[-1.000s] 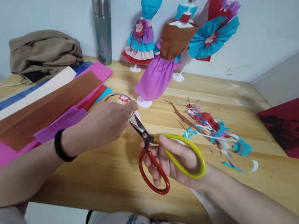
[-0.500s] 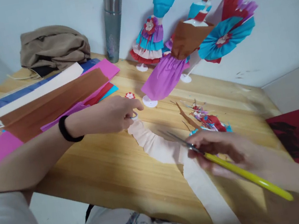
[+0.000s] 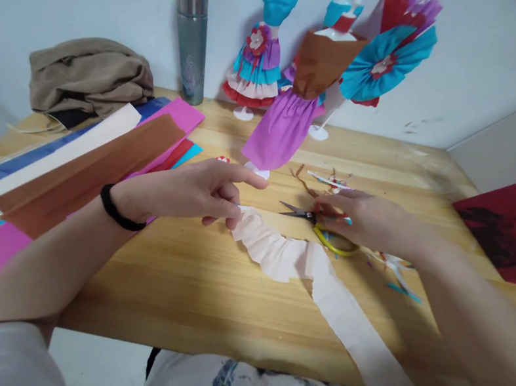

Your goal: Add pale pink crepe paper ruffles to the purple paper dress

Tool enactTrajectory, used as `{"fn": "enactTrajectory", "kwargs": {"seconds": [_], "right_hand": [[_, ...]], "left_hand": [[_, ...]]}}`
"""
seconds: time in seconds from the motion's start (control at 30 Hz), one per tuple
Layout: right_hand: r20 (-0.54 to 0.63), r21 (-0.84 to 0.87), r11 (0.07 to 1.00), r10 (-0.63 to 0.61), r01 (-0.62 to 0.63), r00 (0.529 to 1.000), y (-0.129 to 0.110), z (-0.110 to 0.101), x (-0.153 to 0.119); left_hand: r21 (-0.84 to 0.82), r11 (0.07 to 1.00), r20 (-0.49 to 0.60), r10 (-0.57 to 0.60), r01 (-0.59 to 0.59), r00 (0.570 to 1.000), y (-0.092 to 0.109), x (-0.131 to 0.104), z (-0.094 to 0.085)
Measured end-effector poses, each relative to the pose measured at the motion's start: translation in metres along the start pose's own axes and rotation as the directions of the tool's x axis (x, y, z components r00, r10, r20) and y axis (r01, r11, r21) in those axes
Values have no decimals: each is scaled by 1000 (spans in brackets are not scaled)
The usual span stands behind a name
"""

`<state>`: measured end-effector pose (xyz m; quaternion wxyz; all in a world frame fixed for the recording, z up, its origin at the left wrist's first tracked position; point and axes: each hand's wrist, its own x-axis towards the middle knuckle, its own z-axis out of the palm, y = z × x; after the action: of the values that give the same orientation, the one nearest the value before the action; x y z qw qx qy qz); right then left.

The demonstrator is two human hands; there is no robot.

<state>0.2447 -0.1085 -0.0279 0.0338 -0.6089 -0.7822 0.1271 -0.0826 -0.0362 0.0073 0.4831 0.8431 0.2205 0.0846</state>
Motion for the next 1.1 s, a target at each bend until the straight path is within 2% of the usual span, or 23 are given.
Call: {"fn": "enactTrajectory", "kwargs": {"seconds": [0.03,0.07,0.1,0.13,0.2,0.23,0.3,0.4,0.63,0.8,1.0,1.1], "right_hand": [[-57,71,997,40,-36,998,-9,-1,-1],[-130,225,974,61,-31,990,-20,-2,-1],[-177,410,912,85,-5,981,-32,-2,-1],[-164,573,819,79,30,983,-46,-1,-2],[-199,747,658,81,97,977,-74,0,-1],[-209,770,627,68,121,975,-87,2,0],[-157,771,627,11,116,987,-105,5,3],[-151,760,640,7,112,989,-116,11,10],[-67,904,427,87,23,994,-115,25,18],[-52,910,414,97,8,994,-113,28,20],[-35,935,355,76,6,996,-107,31,23],[34,935,351,38,-45,999,-104,32,23]], "left_hand": [[-4,1000,5,7,-7,1000,0,1,1],[-7,1000,14,14,-14,1000,0,2,1],[-13,1000,24,27,-26,999,1,3,2],[-20,999,33,41,-40,999,1,4,4],[-42,998,47,58,-56,997,2,7,6],[-59,997,49,56,-53,997,2,8,8],[-94,995,51,43,-38,998,2,11,10],[-122,993,62,17,-9,998,2,13,13],[-15,1000,-10,25,-25,1000,-2,15,19],[87,996,-80,9,-2,997,-4,15,24],[112,993,-68,38,-30,997,-6,18,28],[82,996,-65,44,-39,997,-12,18,30]]}}
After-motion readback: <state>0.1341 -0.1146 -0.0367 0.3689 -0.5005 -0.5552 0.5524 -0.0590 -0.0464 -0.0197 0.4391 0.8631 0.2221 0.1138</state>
